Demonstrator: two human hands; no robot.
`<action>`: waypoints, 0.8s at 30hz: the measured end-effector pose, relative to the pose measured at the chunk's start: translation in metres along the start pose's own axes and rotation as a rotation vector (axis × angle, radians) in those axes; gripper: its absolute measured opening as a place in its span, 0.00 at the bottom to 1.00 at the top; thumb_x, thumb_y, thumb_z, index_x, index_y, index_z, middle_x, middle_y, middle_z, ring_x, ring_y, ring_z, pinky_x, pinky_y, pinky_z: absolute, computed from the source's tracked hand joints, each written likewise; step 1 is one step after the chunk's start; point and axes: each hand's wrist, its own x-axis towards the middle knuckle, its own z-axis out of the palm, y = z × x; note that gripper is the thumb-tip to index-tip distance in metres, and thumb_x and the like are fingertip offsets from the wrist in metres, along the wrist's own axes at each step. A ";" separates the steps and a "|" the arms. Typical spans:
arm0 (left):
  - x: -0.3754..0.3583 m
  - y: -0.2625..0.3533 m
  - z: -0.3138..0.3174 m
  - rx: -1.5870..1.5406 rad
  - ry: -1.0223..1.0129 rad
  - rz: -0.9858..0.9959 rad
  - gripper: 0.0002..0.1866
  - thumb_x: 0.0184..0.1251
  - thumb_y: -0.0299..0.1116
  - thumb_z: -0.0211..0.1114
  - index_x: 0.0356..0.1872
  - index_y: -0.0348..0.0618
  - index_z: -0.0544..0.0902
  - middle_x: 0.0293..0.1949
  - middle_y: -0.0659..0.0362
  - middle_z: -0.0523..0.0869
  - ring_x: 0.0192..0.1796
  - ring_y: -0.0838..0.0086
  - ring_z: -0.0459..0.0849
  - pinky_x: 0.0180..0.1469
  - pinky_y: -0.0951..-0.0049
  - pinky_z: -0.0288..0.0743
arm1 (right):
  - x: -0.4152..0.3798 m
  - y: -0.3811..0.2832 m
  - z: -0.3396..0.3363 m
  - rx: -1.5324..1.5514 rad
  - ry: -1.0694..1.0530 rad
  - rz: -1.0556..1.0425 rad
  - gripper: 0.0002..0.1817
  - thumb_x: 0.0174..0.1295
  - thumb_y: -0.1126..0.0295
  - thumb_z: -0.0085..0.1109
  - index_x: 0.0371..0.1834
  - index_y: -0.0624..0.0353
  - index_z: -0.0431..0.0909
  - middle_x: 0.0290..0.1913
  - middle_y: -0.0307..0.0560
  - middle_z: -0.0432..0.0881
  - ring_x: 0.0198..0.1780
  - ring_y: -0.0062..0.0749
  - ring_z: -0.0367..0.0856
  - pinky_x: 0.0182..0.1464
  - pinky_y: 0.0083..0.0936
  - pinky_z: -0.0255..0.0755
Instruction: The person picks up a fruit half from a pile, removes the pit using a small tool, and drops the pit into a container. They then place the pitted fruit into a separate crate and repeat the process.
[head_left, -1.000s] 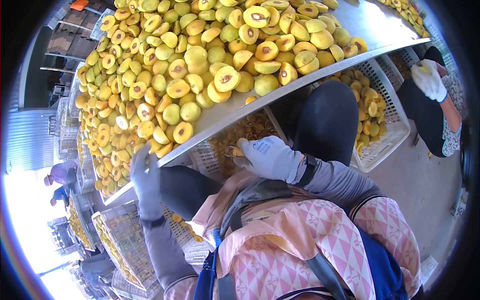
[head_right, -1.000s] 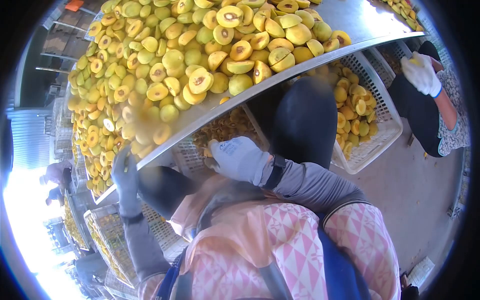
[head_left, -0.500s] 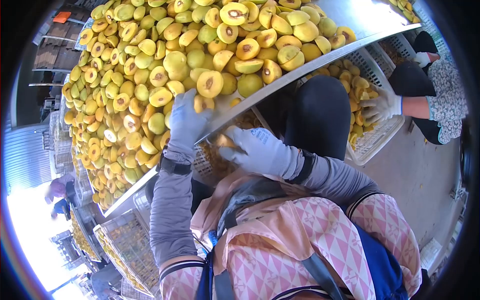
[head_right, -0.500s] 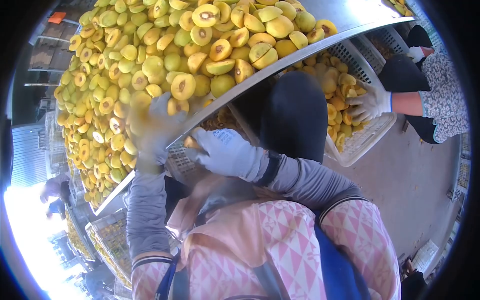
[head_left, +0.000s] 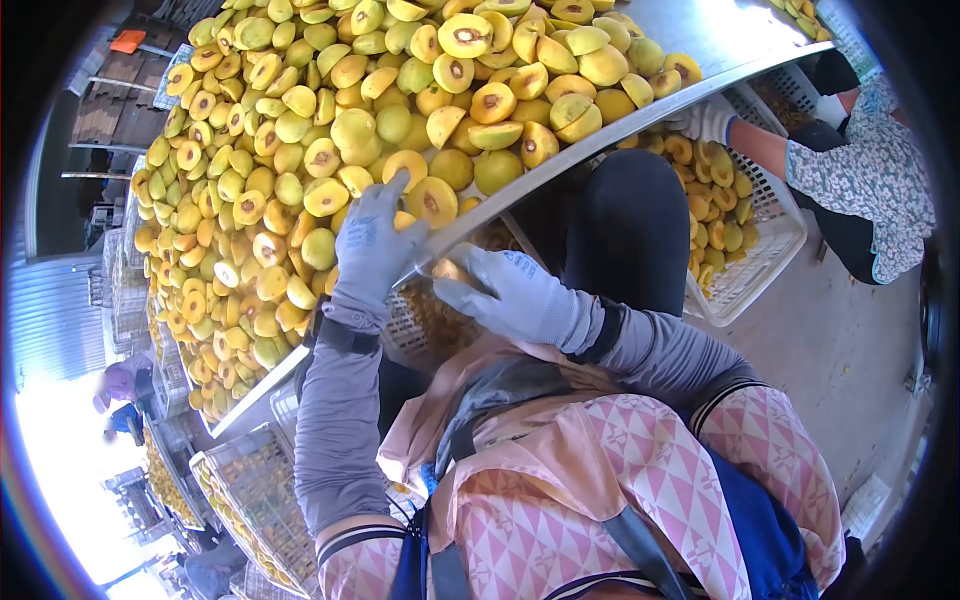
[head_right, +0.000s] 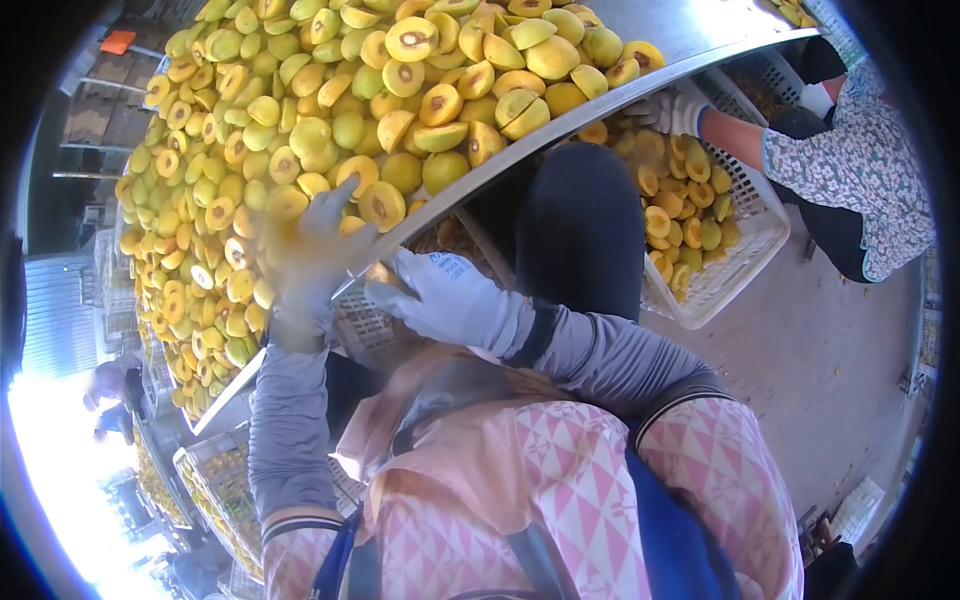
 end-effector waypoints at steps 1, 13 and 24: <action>0.005 0.010 -0.006 0.033 -0.028 0.021 0.29 0.55 0.42 0.70 0.62 0.53 0.81 0.55 0.52 0.81 0.58 0.54 0.80 0.60 0.57 0.75 | 0.001 0.001 0.000 -0.002 0.000 -0.001 0.24 0.70 0.55 0.59 0.61 0.60 0.74 0.37 0.60 0.85 0.40 0.58 0.85 0.42 0.46 0.78; 0.005 -0.011 0.022 -0.118 0.114 -0.021 0.22 0.51 0.35 0.75 0.49 0.44 0.83 0.41 0.55 0.85 0.45 0.61 0.84 0.52 0.62 0.79 | 0.008 -0.001 -0.007 0.205 0.085 0.204 0.22 0.71 0.56 0.60 0.53 0.66 0.78 0.39 0.59 0.85 0.39 0.48 0.85 0.42 0.37 0.77; -0.048 0.008 -0.005 -0.651 0.107 -0.213 0.17 0.59 0.29 0.76 0.46 0.36 0.82 0.33 0.65 0.84 0.32 0.83 0.79 0.37 0.80 0.75 | 0.031 0.011 -0.002 0.629 0.202 0.252 0.15 0.67 0.65 0.67 0.48 0.64 0.77 0.31 0.36 0.78 0.29 0.16 0.72 0.30 0.21 0.70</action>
